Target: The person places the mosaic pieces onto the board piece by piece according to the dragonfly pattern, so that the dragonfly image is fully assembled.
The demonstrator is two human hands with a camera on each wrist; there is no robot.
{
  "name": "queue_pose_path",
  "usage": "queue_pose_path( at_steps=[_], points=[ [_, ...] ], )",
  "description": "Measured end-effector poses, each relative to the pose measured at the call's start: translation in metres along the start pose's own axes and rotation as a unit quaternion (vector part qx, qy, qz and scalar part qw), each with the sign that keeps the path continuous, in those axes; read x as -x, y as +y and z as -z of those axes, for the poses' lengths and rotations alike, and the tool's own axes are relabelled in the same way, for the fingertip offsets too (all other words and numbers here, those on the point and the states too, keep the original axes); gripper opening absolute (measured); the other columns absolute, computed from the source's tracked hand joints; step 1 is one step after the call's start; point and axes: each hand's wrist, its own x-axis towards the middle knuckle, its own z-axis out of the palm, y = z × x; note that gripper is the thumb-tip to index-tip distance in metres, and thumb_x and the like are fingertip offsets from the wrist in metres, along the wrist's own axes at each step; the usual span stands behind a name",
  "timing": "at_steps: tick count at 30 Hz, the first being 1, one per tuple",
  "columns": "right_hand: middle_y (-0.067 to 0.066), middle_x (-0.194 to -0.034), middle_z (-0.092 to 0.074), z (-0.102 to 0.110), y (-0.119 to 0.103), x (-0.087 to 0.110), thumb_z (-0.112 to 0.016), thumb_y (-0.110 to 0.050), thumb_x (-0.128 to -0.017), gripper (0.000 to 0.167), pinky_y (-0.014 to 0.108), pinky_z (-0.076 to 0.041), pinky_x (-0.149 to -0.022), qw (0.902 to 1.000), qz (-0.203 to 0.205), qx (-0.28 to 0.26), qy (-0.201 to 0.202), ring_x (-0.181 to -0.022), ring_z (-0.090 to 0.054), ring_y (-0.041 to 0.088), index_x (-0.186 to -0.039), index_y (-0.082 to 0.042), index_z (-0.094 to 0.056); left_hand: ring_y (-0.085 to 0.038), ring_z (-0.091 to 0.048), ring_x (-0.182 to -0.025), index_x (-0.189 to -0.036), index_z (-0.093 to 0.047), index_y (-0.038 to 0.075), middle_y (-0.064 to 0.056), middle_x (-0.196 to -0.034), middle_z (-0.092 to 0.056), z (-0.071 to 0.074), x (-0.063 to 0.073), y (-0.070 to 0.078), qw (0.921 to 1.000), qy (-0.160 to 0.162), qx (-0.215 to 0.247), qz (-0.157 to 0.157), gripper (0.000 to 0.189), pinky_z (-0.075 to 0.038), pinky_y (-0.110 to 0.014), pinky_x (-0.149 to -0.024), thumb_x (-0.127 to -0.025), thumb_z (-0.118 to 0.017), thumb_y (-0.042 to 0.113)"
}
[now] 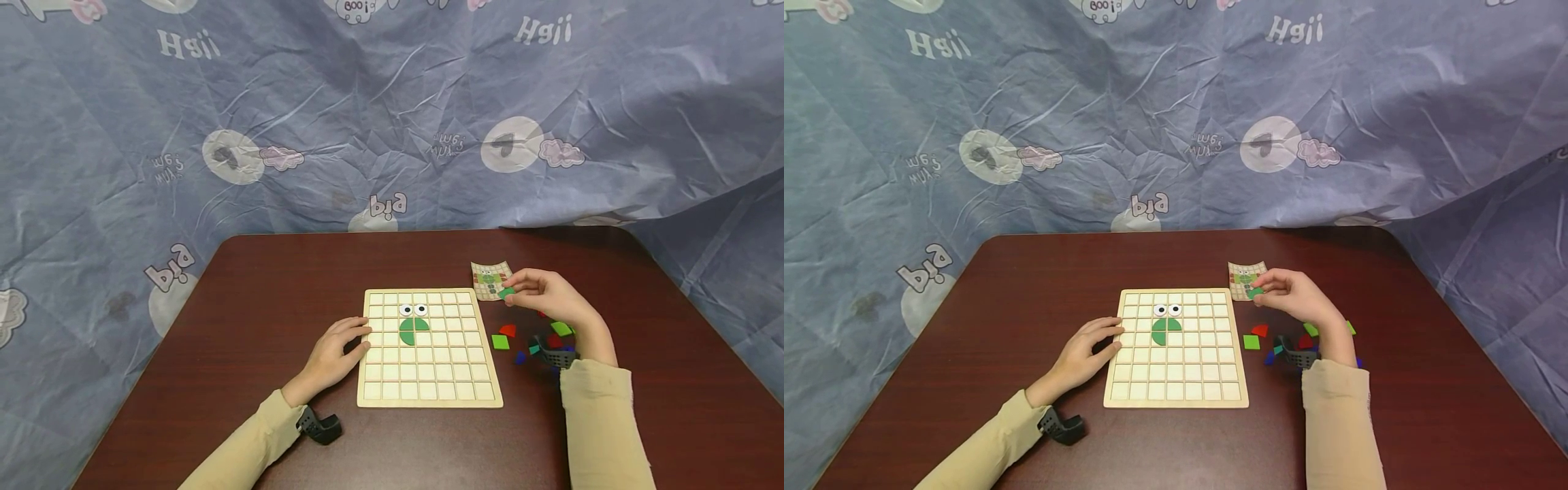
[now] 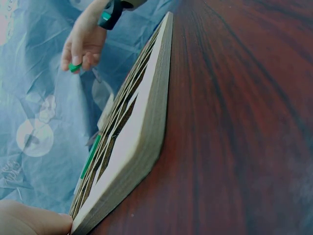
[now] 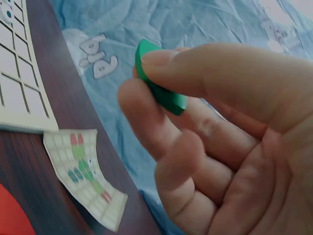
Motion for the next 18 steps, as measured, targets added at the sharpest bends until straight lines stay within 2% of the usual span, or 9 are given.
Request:
queue_pose_path(
  at_steps=[3, 7, 13, 18],
  points=[
    [0.008, -0.098, -0.069, -0.006, -0.005, -0.004, -0.069, -0.018, -0.087, 0.032, 0.027, -0.053, -0.074, 0.9999, 0.013, 0.002, 0.003, -0.088, -0.065, 0.014, -0.112, 0.000, -0.061, -0.025, -0.044, -0.126, -0.118, -0.065, 0.005, -0.009, -0.131, -0.054, 0.000, 0.000, 0.000, 1.0000, -0.001, 0.001, 0.001, 0.030, -0.038, -0.048, -0.101, -0.093, -0.060, 0.019],
    [0.008, -0.099, -0.070, -0.014, -0.012, -0.009, -0.068, -0.020, -0.088, 0.031, 0.029, -0.052, -0.077, 0.9999, 0.011, 0.003, 0.000, -0.090, -0.066, 0.020, -0.113, -0.003, -0.062, -0.025, -0.043, -0.127, -0.119, -0.065, 0.006, -0.008, -0.132, -0.054, 0.000, 0.000, -0.001, 1.0000, -0.003, 0.000, 0.003, 0.030, -0.038, -0.048, -0.101, -0.093, -0.060, 0.020],
    [0.018, -0.103, -0.067, -0.028, -0.018, -0.019, -0.061, -0.012, -0.092, 0.029, 0.045, -0.052, -0.084, 0.9982, 0.018, -0.013, -0.056, -0.094, -0.063, 0.039, -0.118, 0.001, -0.062, -0.025, -0.043, -0.127, -0.119, -0.065, 0.006, -0.008, -0.132, -0.054, 0.000, 0.000, 0.000, 1.0000, -0.004, -0.001, 0.006, 0.030, -0.037, -0.048, -0.101, -0.093, -0.060, 0.020],
    [0.011, -0.101, -0.069, -0.043, -0.023, -0.026, -0.063, -0.016, -0.091, 0.029, 0.041, -0.053, -0.084, 0.9958, 0.025, -0.001, -0.088, -0.093, -0.065, 0.037, -0.117, -0.002, -0.064, -0.025, -0.043, -0.127, -0.119, -0.065, 0.005, -0.008, -0.132, -0.054, 0.000, 0.000, 0.001, 1.0000, -0.003, 0.001, 0.006, 0.030, -0.037, -0.048, -0.101, -0.093, -0.060, 0.019]
  ],
)
